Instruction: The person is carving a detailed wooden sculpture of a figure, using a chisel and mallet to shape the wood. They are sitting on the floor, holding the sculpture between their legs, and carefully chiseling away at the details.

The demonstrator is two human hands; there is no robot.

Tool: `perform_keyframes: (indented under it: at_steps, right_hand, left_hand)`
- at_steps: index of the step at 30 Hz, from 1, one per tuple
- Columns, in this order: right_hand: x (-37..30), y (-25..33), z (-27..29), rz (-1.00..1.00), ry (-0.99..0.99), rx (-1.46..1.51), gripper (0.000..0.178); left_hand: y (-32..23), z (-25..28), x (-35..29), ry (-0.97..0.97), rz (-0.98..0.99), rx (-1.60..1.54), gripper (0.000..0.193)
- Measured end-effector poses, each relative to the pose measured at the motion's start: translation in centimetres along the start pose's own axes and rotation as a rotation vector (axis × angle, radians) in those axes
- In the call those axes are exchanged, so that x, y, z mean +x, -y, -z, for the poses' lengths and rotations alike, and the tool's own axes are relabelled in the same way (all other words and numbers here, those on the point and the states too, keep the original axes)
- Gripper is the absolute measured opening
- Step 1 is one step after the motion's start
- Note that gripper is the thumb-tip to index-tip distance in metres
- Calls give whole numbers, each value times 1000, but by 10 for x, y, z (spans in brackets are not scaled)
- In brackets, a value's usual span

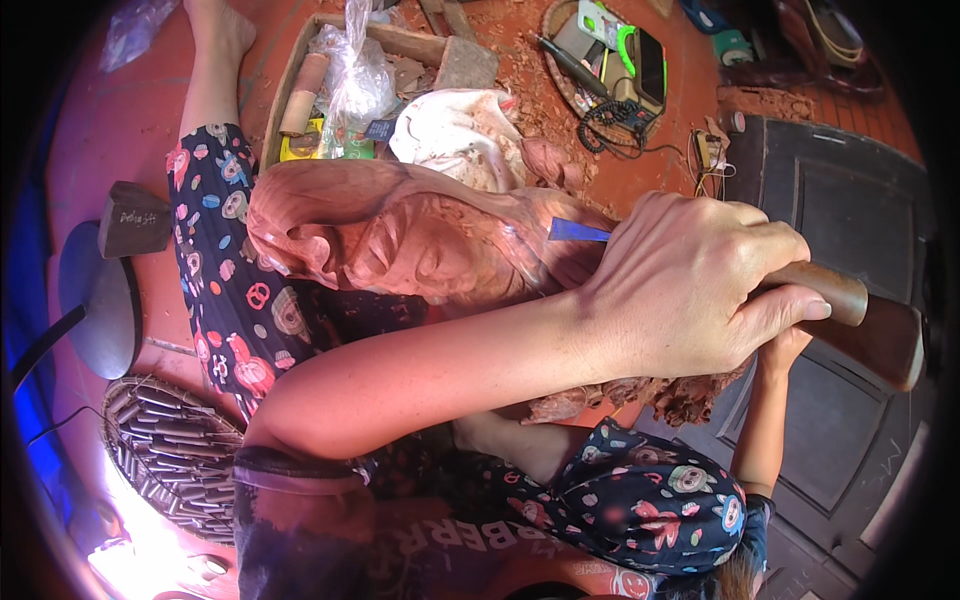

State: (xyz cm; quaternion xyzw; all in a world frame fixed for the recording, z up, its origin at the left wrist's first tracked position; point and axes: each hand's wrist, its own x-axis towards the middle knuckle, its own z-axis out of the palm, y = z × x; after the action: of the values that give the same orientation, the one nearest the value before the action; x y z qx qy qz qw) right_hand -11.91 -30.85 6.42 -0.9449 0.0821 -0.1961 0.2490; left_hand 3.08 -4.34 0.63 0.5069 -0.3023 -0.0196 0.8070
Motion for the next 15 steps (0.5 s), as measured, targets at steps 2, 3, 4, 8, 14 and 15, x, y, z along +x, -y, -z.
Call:
perform_keyframes:
  at_steps: [2, 3, 4, 8, 14, 15]
  right_hand:
    - [-2, -1, 2, 10, 9, -36, 34]
    - [-2, -6, 4, 36, 24, -109, 33]
    - [0, -6, 3, 61, 36, -181, 31]
    - [7, 4, 0, -118, -26, 43, 33]
    - [26, -4, 17, -17, 12, -128, 31]
    - [30, -3, 18, -74, 17, -93, 31]
  left_hand:
    - [2, -3, 1, -43, -19, -23, 28]
    - [4, -4, 1, -64, -28, -34, 28]
    - [5, -4, 1, -71, -27, -40, 29]
    - [6, -4, 2, -67, -31, -20, 29]
    - [5, -1, 3, -28, -2, 26, 28]
    - [6, 0, 3, -36, -2, 30, 28]
